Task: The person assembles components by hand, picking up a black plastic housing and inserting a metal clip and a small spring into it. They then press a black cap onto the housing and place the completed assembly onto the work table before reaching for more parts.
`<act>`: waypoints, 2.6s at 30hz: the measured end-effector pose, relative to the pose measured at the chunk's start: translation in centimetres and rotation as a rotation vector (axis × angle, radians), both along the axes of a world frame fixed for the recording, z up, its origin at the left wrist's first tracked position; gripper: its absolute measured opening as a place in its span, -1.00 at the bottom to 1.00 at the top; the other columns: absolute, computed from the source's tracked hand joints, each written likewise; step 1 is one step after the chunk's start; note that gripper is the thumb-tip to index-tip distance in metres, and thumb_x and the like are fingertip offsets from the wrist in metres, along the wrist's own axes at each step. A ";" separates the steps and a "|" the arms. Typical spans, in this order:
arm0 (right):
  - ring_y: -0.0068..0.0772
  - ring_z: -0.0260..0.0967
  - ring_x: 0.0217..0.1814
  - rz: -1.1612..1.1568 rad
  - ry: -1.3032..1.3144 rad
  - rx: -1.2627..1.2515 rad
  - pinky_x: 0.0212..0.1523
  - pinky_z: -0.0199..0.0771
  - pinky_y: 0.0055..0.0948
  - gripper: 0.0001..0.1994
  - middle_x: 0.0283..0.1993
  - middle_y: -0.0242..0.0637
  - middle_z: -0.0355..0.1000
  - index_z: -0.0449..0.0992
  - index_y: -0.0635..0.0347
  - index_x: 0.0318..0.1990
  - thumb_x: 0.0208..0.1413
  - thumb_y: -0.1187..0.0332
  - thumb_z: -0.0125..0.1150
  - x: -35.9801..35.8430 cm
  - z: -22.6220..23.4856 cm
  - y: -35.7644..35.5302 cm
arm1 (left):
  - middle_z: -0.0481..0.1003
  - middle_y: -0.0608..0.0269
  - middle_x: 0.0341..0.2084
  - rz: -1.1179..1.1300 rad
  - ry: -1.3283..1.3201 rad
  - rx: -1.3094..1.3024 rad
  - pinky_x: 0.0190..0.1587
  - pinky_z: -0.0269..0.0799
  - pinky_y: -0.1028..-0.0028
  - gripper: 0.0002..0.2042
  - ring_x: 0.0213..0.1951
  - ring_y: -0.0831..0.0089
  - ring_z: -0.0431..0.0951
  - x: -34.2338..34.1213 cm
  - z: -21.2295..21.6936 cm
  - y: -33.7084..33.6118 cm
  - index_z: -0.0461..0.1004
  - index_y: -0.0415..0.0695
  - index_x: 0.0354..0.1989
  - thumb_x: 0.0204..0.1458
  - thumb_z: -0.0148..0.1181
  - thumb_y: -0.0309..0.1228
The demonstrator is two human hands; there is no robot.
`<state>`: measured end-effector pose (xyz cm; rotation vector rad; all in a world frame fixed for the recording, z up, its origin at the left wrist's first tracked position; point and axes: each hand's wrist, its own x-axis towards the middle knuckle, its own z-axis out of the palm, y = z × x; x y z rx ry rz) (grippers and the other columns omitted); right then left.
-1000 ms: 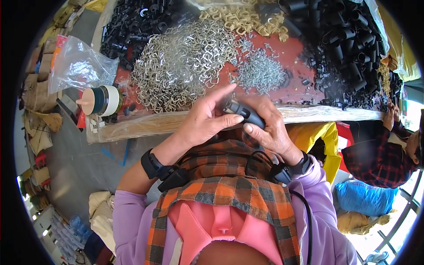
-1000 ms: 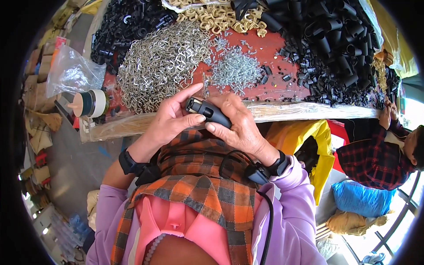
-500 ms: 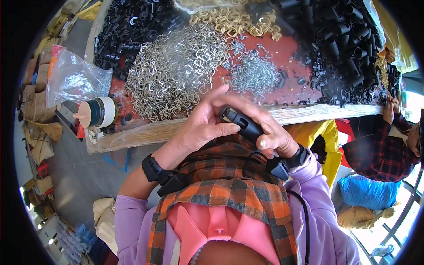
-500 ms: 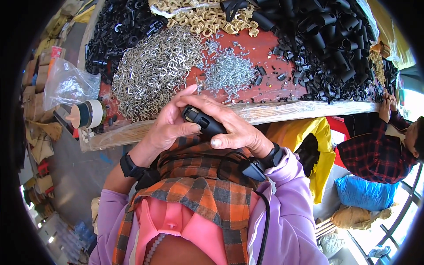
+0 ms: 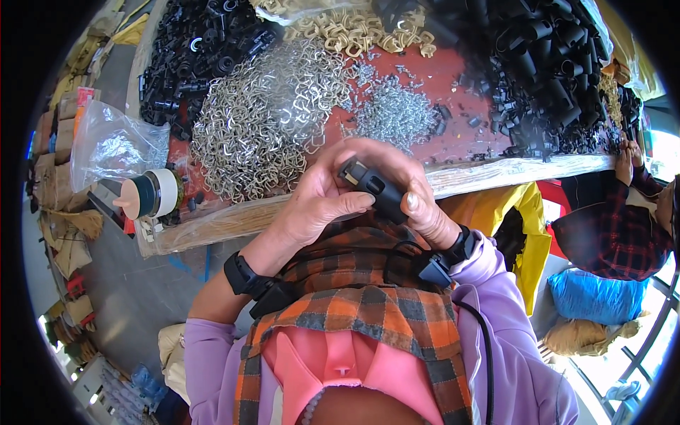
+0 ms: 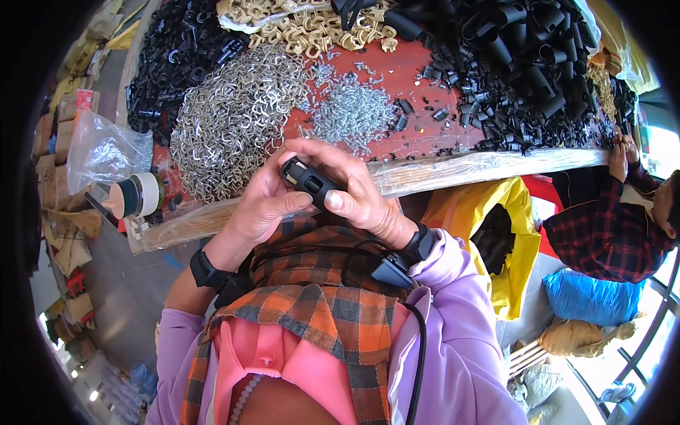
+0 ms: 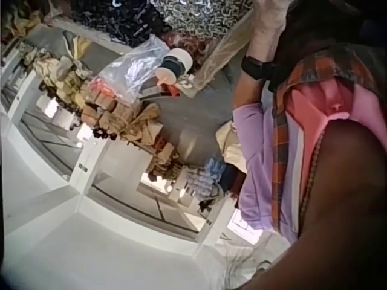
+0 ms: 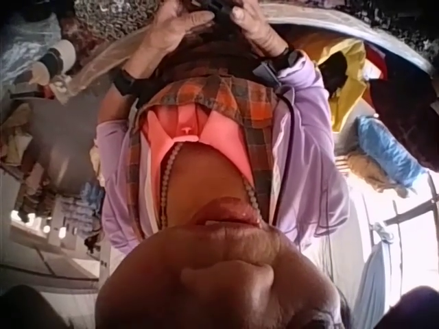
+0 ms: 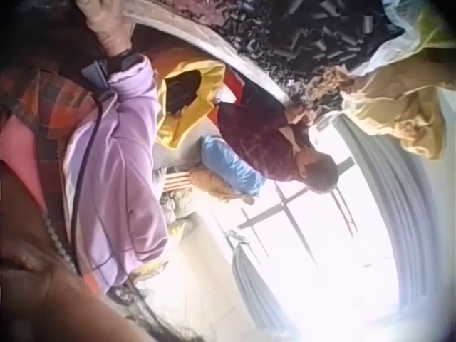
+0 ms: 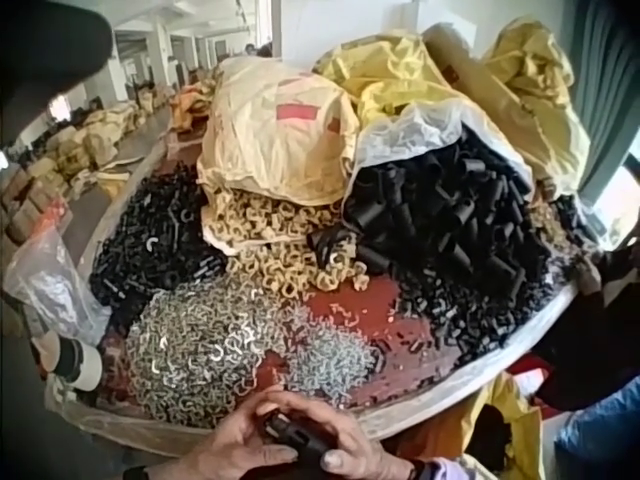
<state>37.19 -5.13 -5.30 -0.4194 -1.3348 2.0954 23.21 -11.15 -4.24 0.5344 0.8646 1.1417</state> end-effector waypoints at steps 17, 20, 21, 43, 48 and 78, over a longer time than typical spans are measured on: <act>-0.35 0.23 -0.17 -0.010 -0.020 0.195 -0.11 0.19 -0.42 -0.25 -0.23 -0.19 0.23 0.27 0.40 -0.17 -0.37 -0.17 0.10 1.6 1.7 -0.9 | 0.24 0.24 -0.23 -0.019 0.019 0.032 -0.11 0.28 0.52 -0.24 -0.17 0.50 0.29 1.0 1.3 -1.3 -0.14 -0.20 0.11 -0.30 0.19 -0.65; -0.34 0.24 -0.21 -0.041 0.017 0.232 -0.17 0.21 -0.44 -0.32 -0.26 -0.16 0.25 0.29 0.41 -0.20 -0.35 -0.08 0.11 1.7 1.7 -1.1 | 0.24 0.23 -0.22 -0.034 0.009 0.051 -0.11 0.28 0.51 -0.24 -0.16 0.48 0.29 1.2 1.4 -1.5 -0.14 -0.20 0.11 -0.30 0.19 -0.65; -0.33 0.24 -0.22 -0.058 0.036 0.249 -0.20 0.22 -0.45 -0.36 -0.28 -0.15 0.26 0.30 0.41 -0.21 -0.34 -0.03 0.11 1.7 1.7 -1.2 | 0.25 0.22 -0.22 -0.030 0.004 0.060 -0.10 0.28 0.51 -0.24 -0.16 0.48 0.30 1.3 1.4 -1.6 -0.14 -0.19 0.11 -0.29 0.19 -0.65; -0.43 0.24 -0.29 -0.025 0.025 0.243 -0.25 0.23 -0.51 -0.56 -0.33 -0.24 0.25 0.30 0.33 -0.30 -0.26 0.14 0.12 2.1 2.2 -0.5 | 0.35 0.08 -0.27 -0.145 0.019 0.081 -0.15 0.31 0.50 -0.25 -0.22 0.43 0.37 0.7 0.5 -0.9 -0.15 -0.20 0.11 -0.25 0.21 -0.53; -0.45 0.26 -0.29 0.067 -0.109 0.277 -0.24 0.24 -0.52 -0.54 -0.32 -0.26 0.28 0.31 0.32 -0.30 -0.23 0.07 0.12 2.1 1.8 -0.4 | 0.27 0.11 -0.14 -0.070 0.110 0.226 -0.07 0.22 0.46 -0.20 -0.13 0.42 0.31 -0.6 0.5 -0.5 -0.09 -0.21 0.11 -0.27 0.24 -0.20; -0.44 0.30 -0.38 -0.051 -0.131 0.142 -0.37 0.31 -0.55 -0.48 -0.40 -0.20 0.32 0.31 0.34 -0.33 -0.26 -0.02 0.07 7.4 1.5 1.1 | 0.40 0.13 -0.32 0.285 0.505 0.243 -0.15 0.27 0.52 -0.69 -0.24 0.49 0.38 -3.5 3.7 3.4 0.26 -0.27 -0.14 -0.04 -0.10 -0.37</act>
